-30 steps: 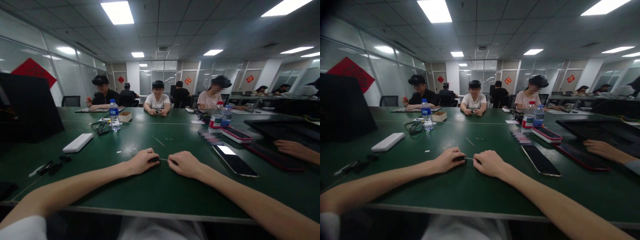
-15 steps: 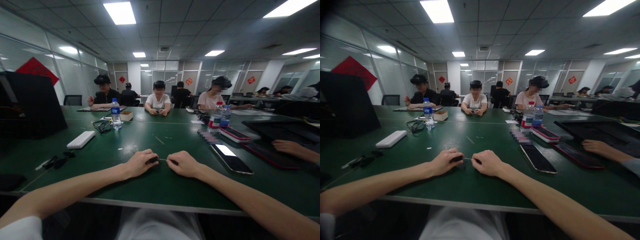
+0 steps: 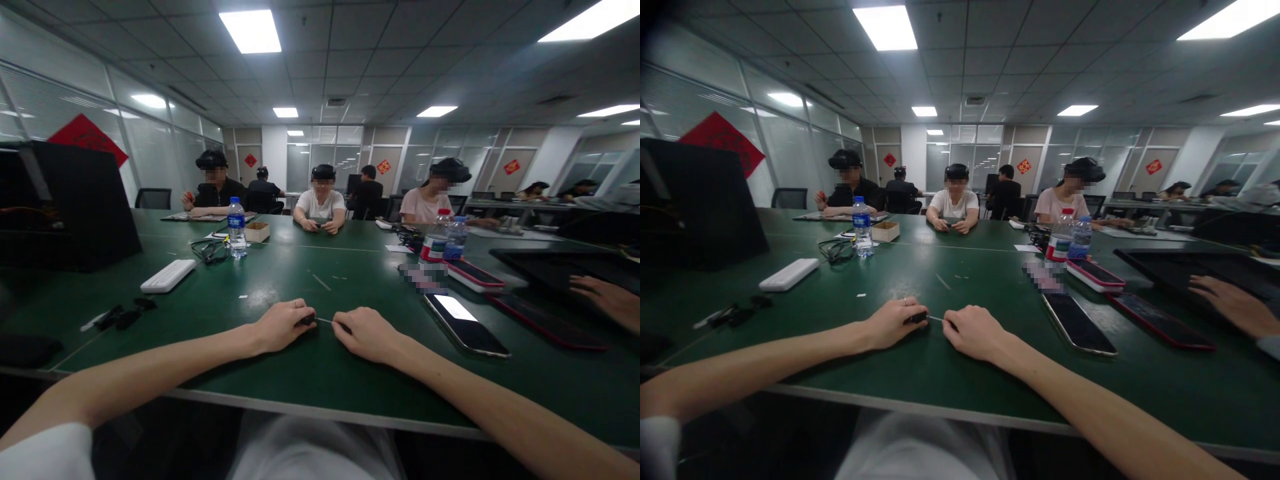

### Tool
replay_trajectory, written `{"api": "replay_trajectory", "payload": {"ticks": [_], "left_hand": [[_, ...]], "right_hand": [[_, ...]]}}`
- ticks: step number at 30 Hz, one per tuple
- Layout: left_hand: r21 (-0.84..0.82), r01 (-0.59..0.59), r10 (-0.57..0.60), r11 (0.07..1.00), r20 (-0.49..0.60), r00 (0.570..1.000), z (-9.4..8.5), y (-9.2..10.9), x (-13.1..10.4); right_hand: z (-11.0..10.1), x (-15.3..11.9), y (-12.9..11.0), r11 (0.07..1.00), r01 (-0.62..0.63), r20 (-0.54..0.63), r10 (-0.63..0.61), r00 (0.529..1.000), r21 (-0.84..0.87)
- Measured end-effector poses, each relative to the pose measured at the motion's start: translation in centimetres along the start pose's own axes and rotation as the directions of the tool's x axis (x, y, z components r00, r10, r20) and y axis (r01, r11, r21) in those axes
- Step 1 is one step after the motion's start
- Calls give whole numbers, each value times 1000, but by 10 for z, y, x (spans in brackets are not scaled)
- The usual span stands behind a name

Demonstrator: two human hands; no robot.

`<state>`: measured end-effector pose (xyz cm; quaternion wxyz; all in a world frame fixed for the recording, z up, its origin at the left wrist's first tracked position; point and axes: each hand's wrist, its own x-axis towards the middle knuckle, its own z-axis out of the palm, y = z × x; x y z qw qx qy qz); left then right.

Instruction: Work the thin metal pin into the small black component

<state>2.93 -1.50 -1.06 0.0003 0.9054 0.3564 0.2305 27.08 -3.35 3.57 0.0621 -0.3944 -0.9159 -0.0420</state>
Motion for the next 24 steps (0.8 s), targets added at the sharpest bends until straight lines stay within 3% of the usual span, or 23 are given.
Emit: {"api": "replay_trajectory", "payload": {"ticks": [4, 14, 19, 24], "left_hand": [[-27, -26, 26, 999, -6, 1000, 1, -1, -1], [-178, -98, 95, 979, -23, 995, -6, -2, -3], [-228, -156, 163, 961, 10, 987, -9, -4, 0], [-225, -168, 184, 960, 54, 981, -7, -7, 9]], "right_hand": [[0, -2, -2, 1000, -18, -6, 18, 1000, -24], [3, -4, 8, 990, 104, -53, -99, 994, 98], [1, -4, 8, 958, 210, -97, -194, 976, 196], [-9, -3, 4, 894, 359, -231, -303, 925, 266]]}}
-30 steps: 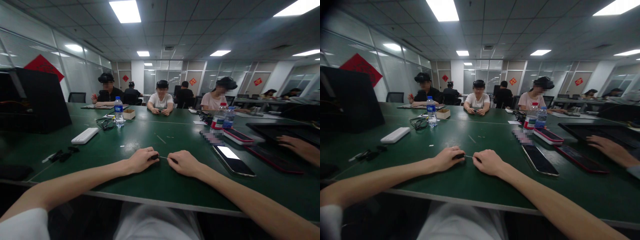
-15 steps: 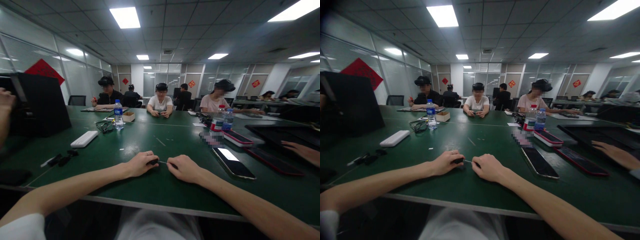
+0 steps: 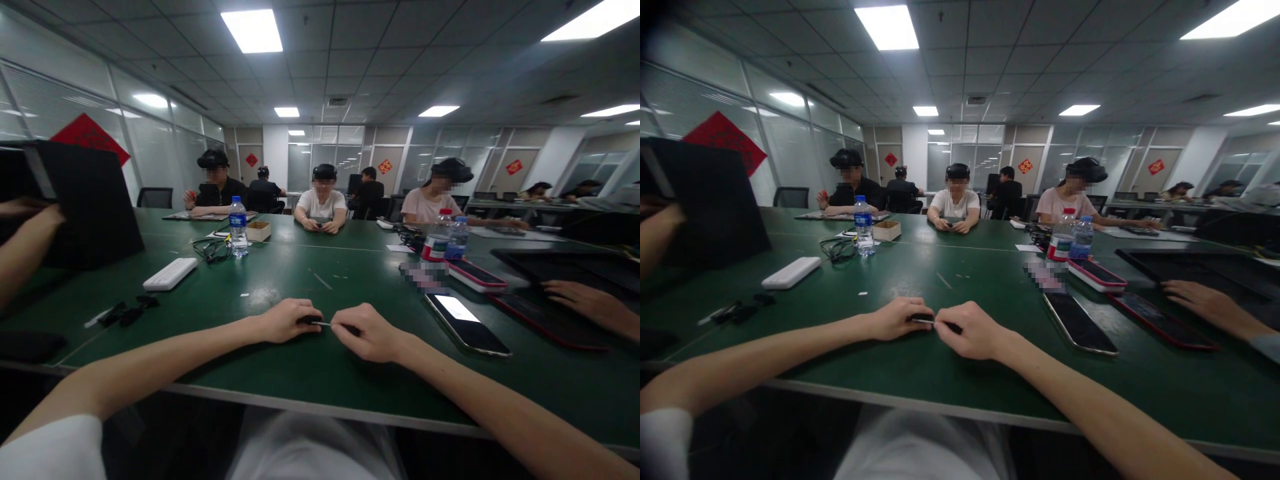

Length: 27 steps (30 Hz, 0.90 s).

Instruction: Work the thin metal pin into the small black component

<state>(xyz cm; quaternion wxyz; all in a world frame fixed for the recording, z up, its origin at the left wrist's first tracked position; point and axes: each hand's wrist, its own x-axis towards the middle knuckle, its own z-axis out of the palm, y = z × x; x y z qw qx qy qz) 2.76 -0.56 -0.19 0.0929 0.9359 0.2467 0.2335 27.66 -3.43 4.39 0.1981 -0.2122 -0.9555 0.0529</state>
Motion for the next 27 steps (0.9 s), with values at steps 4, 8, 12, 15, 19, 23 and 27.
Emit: {"api": "replay_trajectory", "payload": {"ticks": [4, 8, 12, 15, 19, 23, 27], "left_hand": [[-14, 18, -19, 1000, -23, 1000, -2, 2, 2], [-18, 35, -35, 999, -32, 999, -4, 3, 2], [-24, 47, -49, 999, -88, 995, -2, 2, 1], [-24, 64, -67, 998, -101, 993, -1, 2, 1], [-19, 52, -54, 998, -86, 995, -3, 4, 1], [0, 46, -46, 999, -82, 996, -4, 5, 1], [41, 61, -58, 997, -64, 996, -2, 4, 2]], "right_hand": [[-11, -3, 14, 994, -69, -25, 67, 997, -84], [-15, -6, 24, 977, -126, 94, 143, 985, -170], [-11, -4, 17, 969, -115, 187, 157, 970, -219], [-7, -3, 12, 962, -105, 191, 156, 969, -252], [-5, -3, 12, 963, -136, 199, 184, 963, -232], [-4, -3, 14, 961, -157, 173, 198, 965, -227], [-3, -3, 15, 958, -173, 155, 212, 965, -230]]}}
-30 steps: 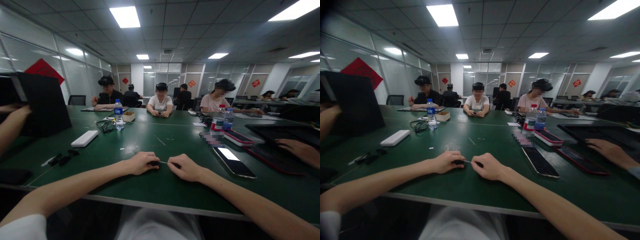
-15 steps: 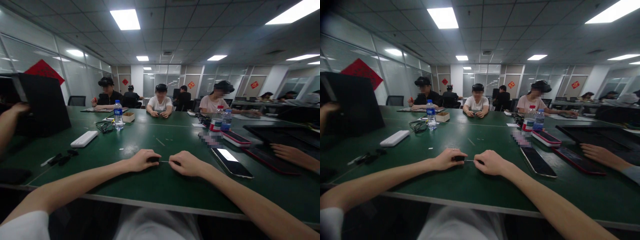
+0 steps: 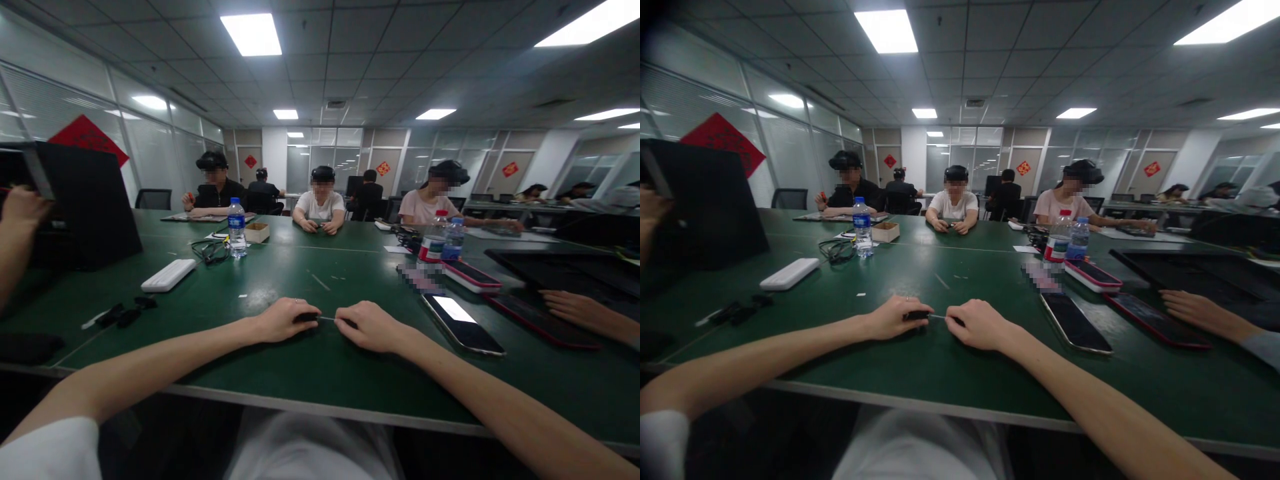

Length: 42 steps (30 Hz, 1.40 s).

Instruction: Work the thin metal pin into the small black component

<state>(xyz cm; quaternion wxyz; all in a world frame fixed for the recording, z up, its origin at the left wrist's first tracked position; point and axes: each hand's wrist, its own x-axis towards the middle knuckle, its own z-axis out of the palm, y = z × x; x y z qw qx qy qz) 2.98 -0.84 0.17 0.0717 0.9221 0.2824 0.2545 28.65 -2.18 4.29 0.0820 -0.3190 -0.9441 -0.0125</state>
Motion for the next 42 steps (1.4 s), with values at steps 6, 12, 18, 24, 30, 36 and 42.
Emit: {"api": "replay_trajectory", "payload": {"ticks": [6, 12, 18, 24, 30, 36, 42], "left_hand": [[74, 6, -6, 997, 1, 1000, 4, -2, -1], [185, 22, -25, 982, 16, 1000, 6, -3, -3], [255, 15, -24, 967, 32, 999, 6, 0, -4], [395, 6, -40, 918, 78, 996, 5, 7, -4], [420, -19, -15, 907, 78, 997, 7, 7, -7], [352, -25, 16, 936, 30, 999, 6, 7, -7], [283, -24, 18, 959, 26, 999, 9, 3, -9]], "right_hand": [[2, 1, -1, 999, -44, -2, 44, 999, -22], [4, 1, -6, 998, -57, 13, 58, 998, -21], [8, 0, -6, 999, -32, -18, 31, 999, -44], [10, -2, -10, 992, -60, -15, 59, 998, -107], [7, -4, -15, 993, -61, 12, 62, 998, -104], [7, -4, -8, 1000, -4, -17, 4, 1000, -9], [12, -5, -3, 999, 32, -45, -32, 998, -1]]}}
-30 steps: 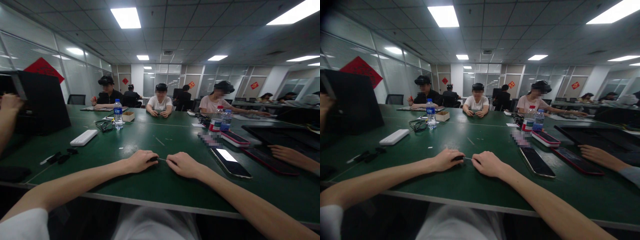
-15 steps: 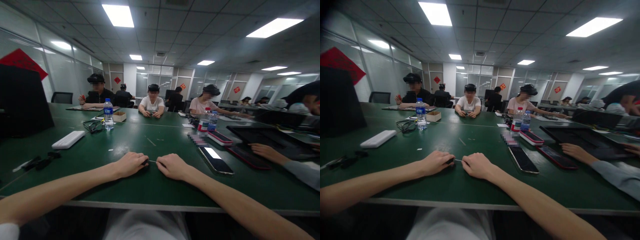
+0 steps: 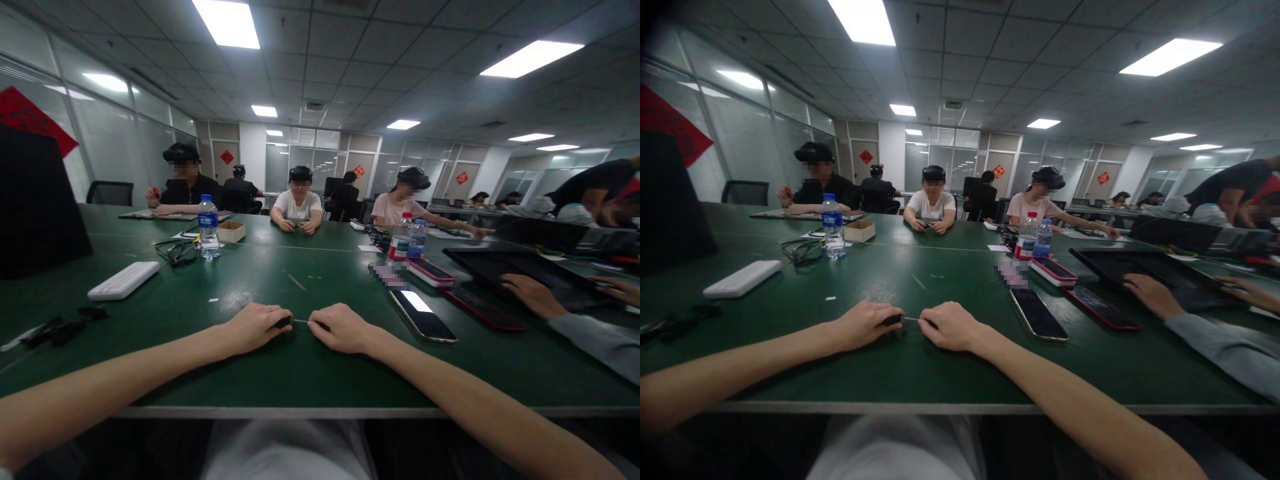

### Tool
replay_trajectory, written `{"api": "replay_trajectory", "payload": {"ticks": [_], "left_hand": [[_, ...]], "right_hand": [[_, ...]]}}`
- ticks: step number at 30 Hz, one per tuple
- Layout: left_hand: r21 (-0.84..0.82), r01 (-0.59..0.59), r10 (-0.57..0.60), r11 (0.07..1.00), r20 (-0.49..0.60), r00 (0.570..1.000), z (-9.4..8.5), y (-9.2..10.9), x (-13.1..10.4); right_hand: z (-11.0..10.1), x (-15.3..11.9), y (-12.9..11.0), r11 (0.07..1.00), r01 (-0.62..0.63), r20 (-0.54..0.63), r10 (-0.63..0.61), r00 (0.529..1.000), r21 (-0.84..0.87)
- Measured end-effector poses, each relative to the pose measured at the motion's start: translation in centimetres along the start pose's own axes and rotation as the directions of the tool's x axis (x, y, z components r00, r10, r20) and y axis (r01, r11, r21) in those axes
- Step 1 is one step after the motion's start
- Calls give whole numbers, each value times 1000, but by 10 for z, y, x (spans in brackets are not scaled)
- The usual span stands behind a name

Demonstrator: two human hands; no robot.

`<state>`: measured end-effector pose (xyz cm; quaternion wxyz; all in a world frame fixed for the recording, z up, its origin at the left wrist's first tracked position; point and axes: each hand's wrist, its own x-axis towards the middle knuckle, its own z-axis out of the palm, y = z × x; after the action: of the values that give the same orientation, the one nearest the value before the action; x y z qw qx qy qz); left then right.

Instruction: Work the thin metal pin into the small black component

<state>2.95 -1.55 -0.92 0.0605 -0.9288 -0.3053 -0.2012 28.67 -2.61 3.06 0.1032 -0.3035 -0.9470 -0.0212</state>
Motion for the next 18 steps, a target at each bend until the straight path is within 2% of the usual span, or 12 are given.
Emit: {"api": "replay_trajectory", "payload": {"ticks": [6, 11, 14, 17, 18], "left_hand": [[-79, -3, 1, 997, -30, 1000, 8, -7, -3], [-117, 1, -4, 993, -23, 1000, 7, -12, -2], [-122, 10, -8, 993, 18, 1000, 6, -14, 3], [-159, 63, -63, 985, 2, 998, 6, -17, 9], [-172, 69, -70, 983, 2, 998, 6, -18, 10]], "right_hand": [[2, -2, 3, 1000, -1, -10, 0, 1000, -26], [2, -2, 3, 1000, 18, -44, -18, 999, -2], [1, 2, -6, 992, 70, -77, -63, 995, 100], [-3, 6, -12, 968, 182, -125, -162, 979, 171], [-5, 7, -10, 968, 183, -144, -159, 977, 173]]}}
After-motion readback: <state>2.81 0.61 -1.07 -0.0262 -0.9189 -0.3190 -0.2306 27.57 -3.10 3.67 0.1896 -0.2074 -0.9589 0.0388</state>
